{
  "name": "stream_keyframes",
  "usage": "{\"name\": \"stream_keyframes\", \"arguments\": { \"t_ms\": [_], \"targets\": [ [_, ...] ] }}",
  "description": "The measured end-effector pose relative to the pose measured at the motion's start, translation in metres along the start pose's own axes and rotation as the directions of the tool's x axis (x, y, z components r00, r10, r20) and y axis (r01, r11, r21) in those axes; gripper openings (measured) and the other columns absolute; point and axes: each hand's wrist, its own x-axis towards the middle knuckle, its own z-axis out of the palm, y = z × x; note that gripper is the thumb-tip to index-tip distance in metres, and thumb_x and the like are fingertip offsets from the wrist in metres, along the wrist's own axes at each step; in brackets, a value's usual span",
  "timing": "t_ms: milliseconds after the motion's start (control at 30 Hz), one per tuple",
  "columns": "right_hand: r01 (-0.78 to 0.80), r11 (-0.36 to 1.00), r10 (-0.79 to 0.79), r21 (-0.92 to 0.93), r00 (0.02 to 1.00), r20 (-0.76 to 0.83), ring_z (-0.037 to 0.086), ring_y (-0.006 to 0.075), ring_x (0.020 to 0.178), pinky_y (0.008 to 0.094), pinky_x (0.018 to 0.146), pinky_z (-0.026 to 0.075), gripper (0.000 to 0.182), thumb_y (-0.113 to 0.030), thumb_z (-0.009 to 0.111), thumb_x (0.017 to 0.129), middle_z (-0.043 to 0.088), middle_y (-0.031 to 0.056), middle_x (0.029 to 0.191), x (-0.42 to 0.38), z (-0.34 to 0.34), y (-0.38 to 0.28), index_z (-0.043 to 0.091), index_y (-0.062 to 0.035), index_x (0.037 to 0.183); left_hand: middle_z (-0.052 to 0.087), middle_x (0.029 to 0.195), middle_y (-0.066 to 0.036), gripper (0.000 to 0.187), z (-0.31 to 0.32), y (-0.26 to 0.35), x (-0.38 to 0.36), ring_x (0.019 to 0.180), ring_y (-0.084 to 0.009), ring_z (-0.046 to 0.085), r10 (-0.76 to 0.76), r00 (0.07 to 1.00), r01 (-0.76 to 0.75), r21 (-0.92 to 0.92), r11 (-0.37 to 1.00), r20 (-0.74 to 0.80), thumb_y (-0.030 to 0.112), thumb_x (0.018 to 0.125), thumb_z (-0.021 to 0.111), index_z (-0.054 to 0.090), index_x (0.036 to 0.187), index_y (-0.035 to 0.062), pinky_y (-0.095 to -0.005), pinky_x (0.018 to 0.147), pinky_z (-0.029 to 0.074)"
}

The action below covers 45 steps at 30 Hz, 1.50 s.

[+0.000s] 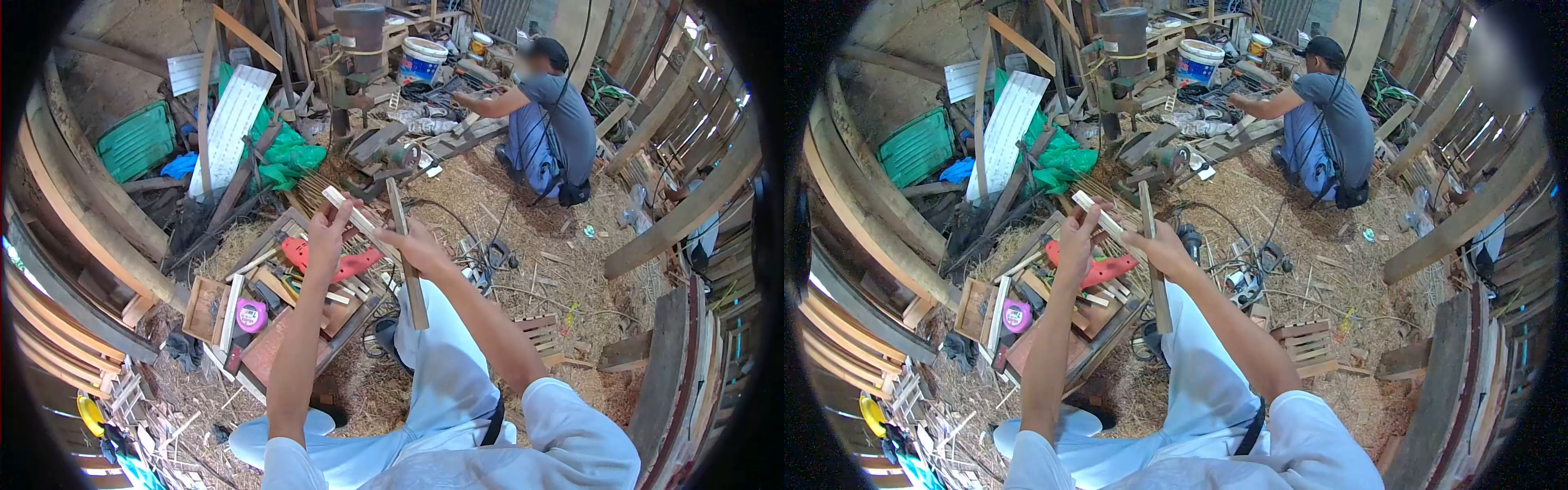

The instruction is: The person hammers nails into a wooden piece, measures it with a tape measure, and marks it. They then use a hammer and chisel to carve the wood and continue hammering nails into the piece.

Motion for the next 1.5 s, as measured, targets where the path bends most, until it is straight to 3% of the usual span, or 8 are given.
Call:
{"name": "stream_keyframes", "arguments": {
  "t_ms": [100, 533, 800, 933, 1033, 1267, 1333, 1500],
  "targets": [
    [0.064, 0.998, -0.065, -0.029, 0.998, -0.011, 0.051, 0.0113, 0.072, 0.0291, 0.064, 0.042, 0.036, -0.033, 0.074, 0.083, 0.055, 0.0006, 0.077, 0.005, 0.006, 0.018, 0.059, -0.0036, 0.096, 0.067, 0.108, -0.007, 0.032, -0.001, -0.011, -0.003, 0.088, -0.0143, 0.066, 0.073, 0.997, -0.059, 0.290, 0.955, -0.038, 0.028, 0.097, 0.058, 0.057, 0.115, 0.0011, -0.0270, 0.075, 0.053],
    [0.083, 0.968, -0.135, -0.237, 0.968, -0.210, 0.063, 0.0279, 0.073, 0.0397, 0.068, 0.048, 0.034, -0.032, 0.070, 0.085, 0.062, 0.0148, 0.075, -0.002, 0.024, 0.044, 0.057, -0.0002, 0.089, 0.056, 0.076, -0.003, 0.035, -0.006, -0.033, -0.009, 0.059, -0.0095, 0.056, -0.269, 0.963, 0.266, 0.180, 0.947, -0.006, 0.037, 0.103, 0.043, 0.052, 0.090, 0.0051, -0.0232, 0.050, 0.046],
    [0.050, 0.954, -0.094, -0.296, 0.986, -0.138, 0.064, 0.0397, 0.080, 0.0453, 0.072, 0.047, 0.033, -0.030, 0.058, 0.094, 0.063, 0.0253, 0.082, 0.007, -0.029, 0.045, 0.053, 0.0020, 0.104, 0.054, 0.088, -0.005, 0.048, 0.024, -0.023, 0.000, 0.066, -0.0098, 0.054, -0.356, 0.911, 0.230, 0.461, 0.857, 0.206, 0.022, 0.095, 0.055, 0.041, 0.136, 0.0021, -0.0243, 0.055, 0.045],
    [0.038, 0.970, -0.064, -0.239, 0.993, -0.098, 0.064, 0.0410, 0.078, 0.0460, 0.069, 0.046, 0.031, -0.027, 0.054, 0.096, 0.061, 0.0256, 0.078, -0.001, -0.018, 0.055, 0.051, 0.0018, 0.107, 0.061, 0.104, -0.007, 0.057, -0.002, -0.054, 0.010, 0.080, -0.0105, 0.059, -0.248, 0.949, 0.082, 0.609, 0.789, 0.194, 0.010, 0.085, 0.066, 0.044, 0.137, -0.0008, -0.0262, 0.067, 0.049],
    [0.161, 0.928, -0.210, -0.336, 0.971, -0.114, 0.056, 0.0221, 0.059, 0.0354, 0.055, 0.043, 0.024, -0.025, 0.053, 0.096, 0.057, 0.0117, 0.070, 0.001, -0.014, 0.078, 0.052, -0.0022, 0.103, 0.060, 0.102, -0.027, 0.048, -0.018, -0.059, 0.013, 0.088, -0.0440, 0.060, 0.216, 0.888, -0.457, 0.728, 0.511, 0.406, 0.021, 0.084, 0.063, 0.052, 0.127, 0.0004, -0.0464, 0.080, 0.049],
    [0.077, 0.992, -0.078, -0.096, 0.997, -0.006, 0.042, 0.0069, 0.045, 0.0239, 0.040, 0.034, 0.017, -0.020, 0.050, 0.097, 0.045, -0.0010, 0.061, 0.006, 0.016, 0.088, 0.050, -0.0069, 0.107, 0.064, 0.092, -0.027, 0.038, -0.042, -0.043, 0.004, 0.088, -0.0449, 0.062, 0.031, 0.995, -0.097, 0.932, 0.348, 0.092, 0.026, 0.091, 0.058, 0.051, 0.123, 0.0063, -0.0505, 0.077, 0.048],
    [0.111, 0.982, -0.122, -0.155, 0.991, -0.063, 0.057, 0.0284, 0.064, 0.0398, 0.063, 0.044, 0.023, -0.023, 0.057, 0.094, 0.057, 0.0158, 0.072, 0.015, 0.028, 0.093, 0.052, -0.0012, 0.101, 0.065, 0.093, -0.026, 0.034, -0.050, -0.049, 0.001, 0.088, -0.0434, 0.063, 0.024, 0.996, -0.086, 0.937, 0.339, 0.083, 0.026, 0.090, 0.059, 0.053, 0.119, 0.0068, -0.0498, 0.076, 0.049],
    [0.109, 0.966, -0.142, -0.233, 0.981, -0.131, 0.059, 0.0265, 0.068, 0.0382, 0.065, 0.046, 0.025, -0.025, 0.059, 0.093, 0.060, 0.0176, 0.076, 0.013, 0.034, 0.098, 0.054, -0.0007, 0.100, 0.066, 0.099, -0.020, 0.035, -0.059, -0.055, -0.004, 0.092, -0.0398, 0.063, 0.194, 0.969, -0.209, 0.920, 0.332, 0.151, 0.027, 0.089, 0.061, 0.058, 0.117, 0.0074, -0.0471, 0.078, 0.050]
  ]
}}
